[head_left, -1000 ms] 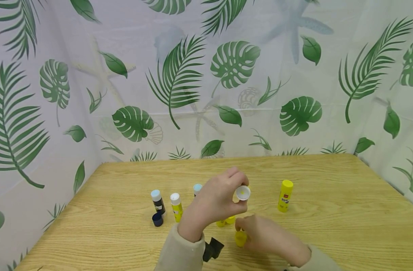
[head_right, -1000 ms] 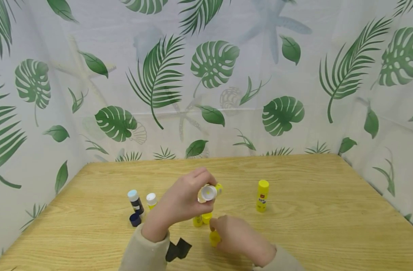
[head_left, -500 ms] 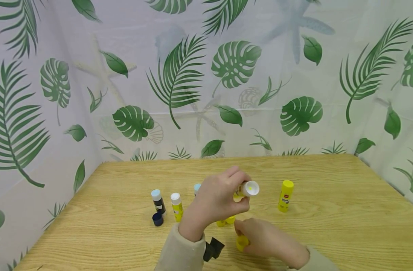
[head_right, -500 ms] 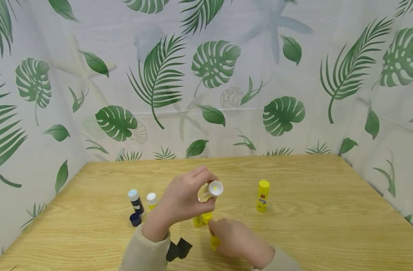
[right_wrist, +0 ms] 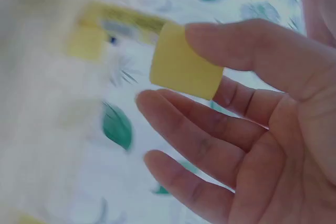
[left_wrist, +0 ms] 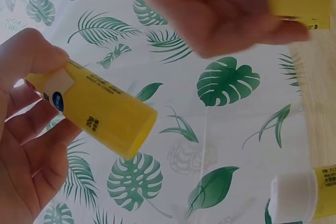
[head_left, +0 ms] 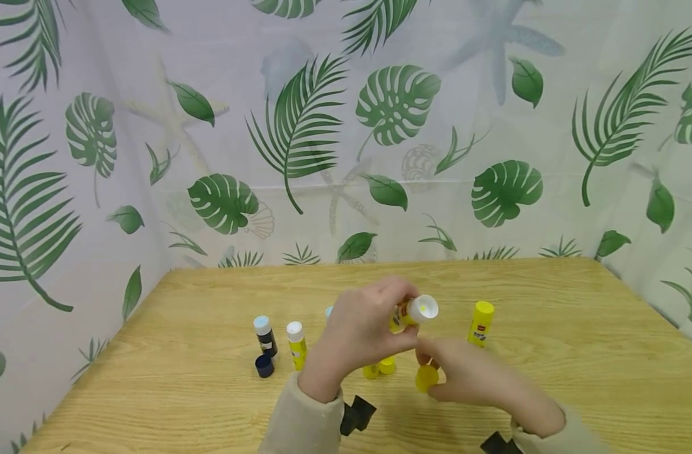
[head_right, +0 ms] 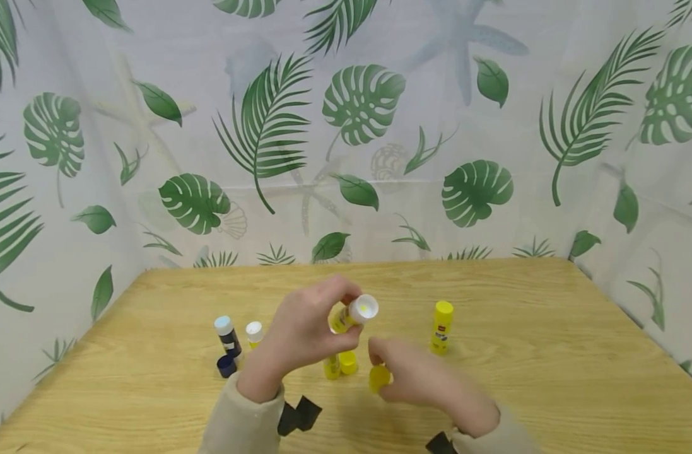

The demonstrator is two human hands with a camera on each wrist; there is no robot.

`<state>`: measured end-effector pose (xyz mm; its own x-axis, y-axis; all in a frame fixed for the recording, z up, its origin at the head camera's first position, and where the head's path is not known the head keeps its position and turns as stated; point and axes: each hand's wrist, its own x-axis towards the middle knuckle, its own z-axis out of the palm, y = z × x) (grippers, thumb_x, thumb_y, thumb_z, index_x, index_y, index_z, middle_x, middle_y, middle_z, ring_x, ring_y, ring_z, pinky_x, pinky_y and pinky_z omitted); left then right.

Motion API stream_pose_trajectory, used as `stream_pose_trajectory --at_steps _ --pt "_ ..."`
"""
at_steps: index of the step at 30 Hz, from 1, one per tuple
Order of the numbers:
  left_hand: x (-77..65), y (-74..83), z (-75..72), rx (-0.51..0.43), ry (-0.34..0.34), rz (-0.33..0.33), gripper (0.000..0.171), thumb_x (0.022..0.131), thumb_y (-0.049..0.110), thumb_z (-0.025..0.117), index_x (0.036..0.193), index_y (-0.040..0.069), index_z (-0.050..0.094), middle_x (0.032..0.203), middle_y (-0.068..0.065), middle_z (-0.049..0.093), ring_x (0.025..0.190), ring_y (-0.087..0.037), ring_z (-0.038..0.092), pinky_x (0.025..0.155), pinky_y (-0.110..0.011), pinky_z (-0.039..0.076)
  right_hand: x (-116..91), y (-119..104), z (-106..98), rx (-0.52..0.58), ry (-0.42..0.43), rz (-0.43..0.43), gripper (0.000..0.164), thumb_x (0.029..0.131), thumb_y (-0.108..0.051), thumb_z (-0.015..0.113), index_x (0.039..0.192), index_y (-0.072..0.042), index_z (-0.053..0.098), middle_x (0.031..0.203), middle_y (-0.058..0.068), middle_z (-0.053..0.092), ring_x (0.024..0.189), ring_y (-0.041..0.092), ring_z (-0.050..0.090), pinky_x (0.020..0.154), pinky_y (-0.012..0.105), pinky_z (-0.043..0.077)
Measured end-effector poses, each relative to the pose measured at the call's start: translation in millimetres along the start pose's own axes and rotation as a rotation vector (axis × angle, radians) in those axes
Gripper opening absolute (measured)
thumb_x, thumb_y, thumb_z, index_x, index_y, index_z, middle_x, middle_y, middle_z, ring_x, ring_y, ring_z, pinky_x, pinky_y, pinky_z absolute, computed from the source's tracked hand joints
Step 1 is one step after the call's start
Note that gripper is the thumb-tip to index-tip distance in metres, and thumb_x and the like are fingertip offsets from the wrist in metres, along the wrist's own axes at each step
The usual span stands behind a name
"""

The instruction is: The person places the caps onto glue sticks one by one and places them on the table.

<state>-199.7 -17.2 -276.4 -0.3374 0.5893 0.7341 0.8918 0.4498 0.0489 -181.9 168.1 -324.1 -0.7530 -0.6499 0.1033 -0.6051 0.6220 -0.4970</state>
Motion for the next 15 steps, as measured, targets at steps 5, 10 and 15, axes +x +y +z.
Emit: stream_pose_trajectory --at_steps 5,10,15 --pt "0.7 0.9 -3.5 -0.006 0.034 -0.014 0.026 0.064 0.011 0.068 0.087 0.01 0.055 0.074 0.004 0.055 0.058 -0.003 0.047 0.049 -0.012 0.035 -6.6 -6.5 -27.3 -0.032 0.094 -0.046 0.028 0.068 0.001 0.067 0.085 -0.009 0.048 0.079 -0.004 0.051 0.076 0.014 0.054 0.067 0.03 0.048" --pt "0.6 0.3 -3.8 -0.009 0.047 -0.016 0.025 0.065 0.01 0.068 0.085 0.01 0.055 0.074 0.004 0.055 0.058 -0.004 0.048 0.05 -0.011 0.035 -7.1 -13.7 -44.2 -0.056 0.192 -0.081 0.03 0.066 0.004 0.066 0.087 -0.008 0.048 0.081 -0.003 0.052 0.074 0.014 0.054 0.066 0.03 0.048" --pt "0.9 0.4 -2.3 -0.005 0.063 0.003 0.022 0.065 0.011 0.068 0.085 0.01 0.057 0.075 0.004 0.055 0.059 -0.004 0.049 0.05 -0.011 0.035 -10.1 -23.1 -53.1 -0.079 0.258 -0.04 0.03 0.068 0.003 0.066 0.089 -0.01 0.049 0.082 -0.004 0.055 0.074 0.012 0.051 0.065 0.029 0.045"
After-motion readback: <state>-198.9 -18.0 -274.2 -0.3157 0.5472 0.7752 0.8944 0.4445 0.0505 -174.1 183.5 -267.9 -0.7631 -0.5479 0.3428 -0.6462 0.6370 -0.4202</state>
